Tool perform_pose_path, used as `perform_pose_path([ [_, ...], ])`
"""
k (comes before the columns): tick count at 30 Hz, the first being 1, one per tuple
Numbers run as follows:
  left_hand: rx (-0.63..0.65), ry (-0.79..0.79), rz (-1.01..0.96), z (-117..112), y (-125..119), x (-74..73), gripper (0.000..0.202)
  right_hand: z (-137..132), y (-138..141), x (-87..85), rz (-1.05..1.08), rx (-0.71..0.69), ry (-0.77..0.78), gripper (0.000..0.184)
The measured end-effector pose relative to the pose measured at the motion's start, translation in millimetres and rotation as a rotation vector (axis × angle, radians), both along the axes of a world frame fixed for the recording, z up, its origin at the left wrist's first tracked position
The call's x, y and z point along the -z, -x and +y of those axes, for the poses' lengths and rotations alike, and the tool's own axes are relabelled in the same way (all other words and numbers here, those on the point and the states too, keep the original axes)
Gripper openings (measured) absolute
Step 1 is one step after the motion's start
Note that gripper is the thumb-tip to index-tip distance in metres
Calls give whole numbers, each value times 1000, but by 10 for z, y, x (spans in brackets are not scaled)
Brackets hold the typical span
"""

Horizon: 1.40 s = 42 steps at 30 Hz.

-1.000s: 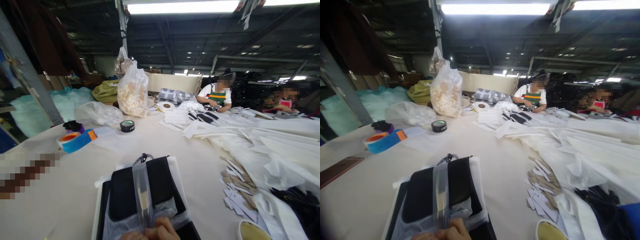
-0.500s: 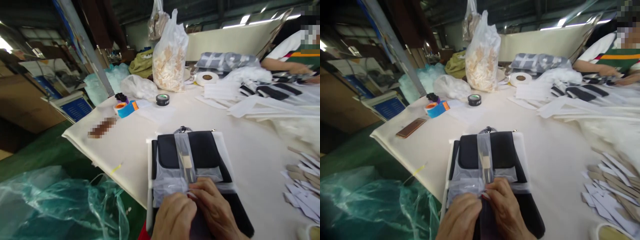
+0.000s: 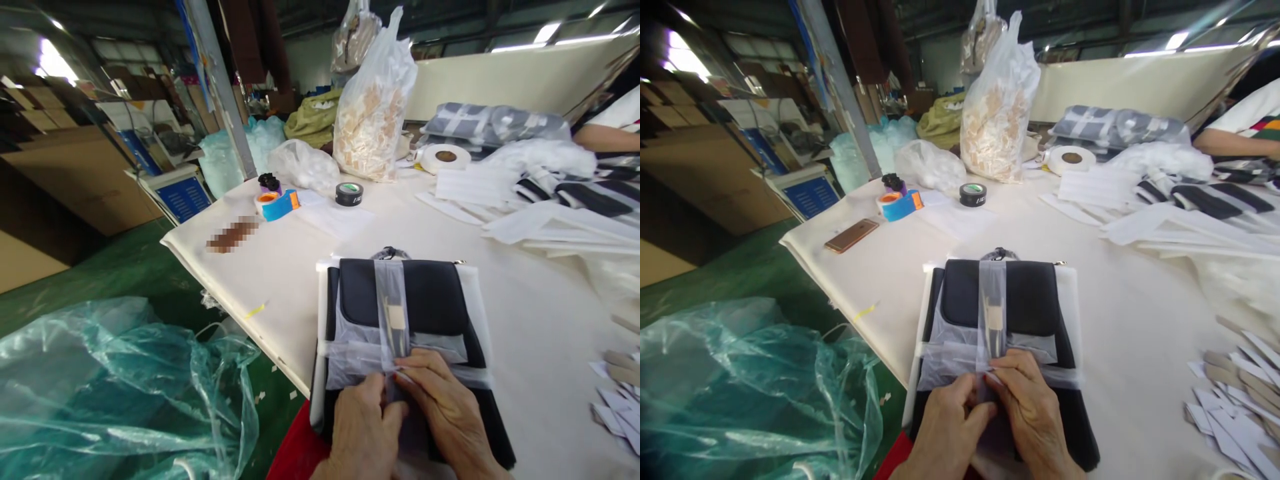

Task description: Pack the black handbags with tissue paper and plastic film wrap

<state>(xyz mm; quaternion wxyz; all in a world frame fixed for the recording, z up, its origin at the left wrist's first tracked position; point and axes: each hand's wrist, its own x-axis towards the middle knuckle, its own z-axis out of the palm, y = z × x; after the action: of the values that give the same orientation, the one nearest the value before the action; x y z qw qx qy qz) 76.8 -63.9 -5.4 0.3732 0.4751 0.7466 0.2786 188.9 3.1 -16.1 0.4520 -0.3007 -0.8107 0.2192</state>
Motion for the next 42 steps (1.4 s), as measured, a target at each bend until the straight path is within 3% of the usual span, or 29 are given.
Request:
perform_pose_path([
  [4, -75, 26, -164, 40, -22, -32, 19, -9, -16, 17, -1, -9, 29, 19],
  [11, -67, -170, -37, -27, -83, 148, 17, -11, -27, 14, -1, -52, 10, 18],
  [20, -193, -65, -241, 29, -84, 27, 22, 28, -34, -90, -73, -101, -56, 21],
  [29, -220, -88, -331, 58, -94, 75, 15, 105, -86, -278, -131, -152, -121, 17],
  [33, -224, -72, -310, 64, -89, 60, 18, 130, -81, -247, -109, -130, -114, 17],
  [39, -199, 0, -268, 98, -55, 34, 22, 142, -33, -179, -60, -33, 46, 10],
  [42, -193, -2, -284, 117, -31, 37, 23, 127, -22, -165, -53, -26, 28, 8],
])
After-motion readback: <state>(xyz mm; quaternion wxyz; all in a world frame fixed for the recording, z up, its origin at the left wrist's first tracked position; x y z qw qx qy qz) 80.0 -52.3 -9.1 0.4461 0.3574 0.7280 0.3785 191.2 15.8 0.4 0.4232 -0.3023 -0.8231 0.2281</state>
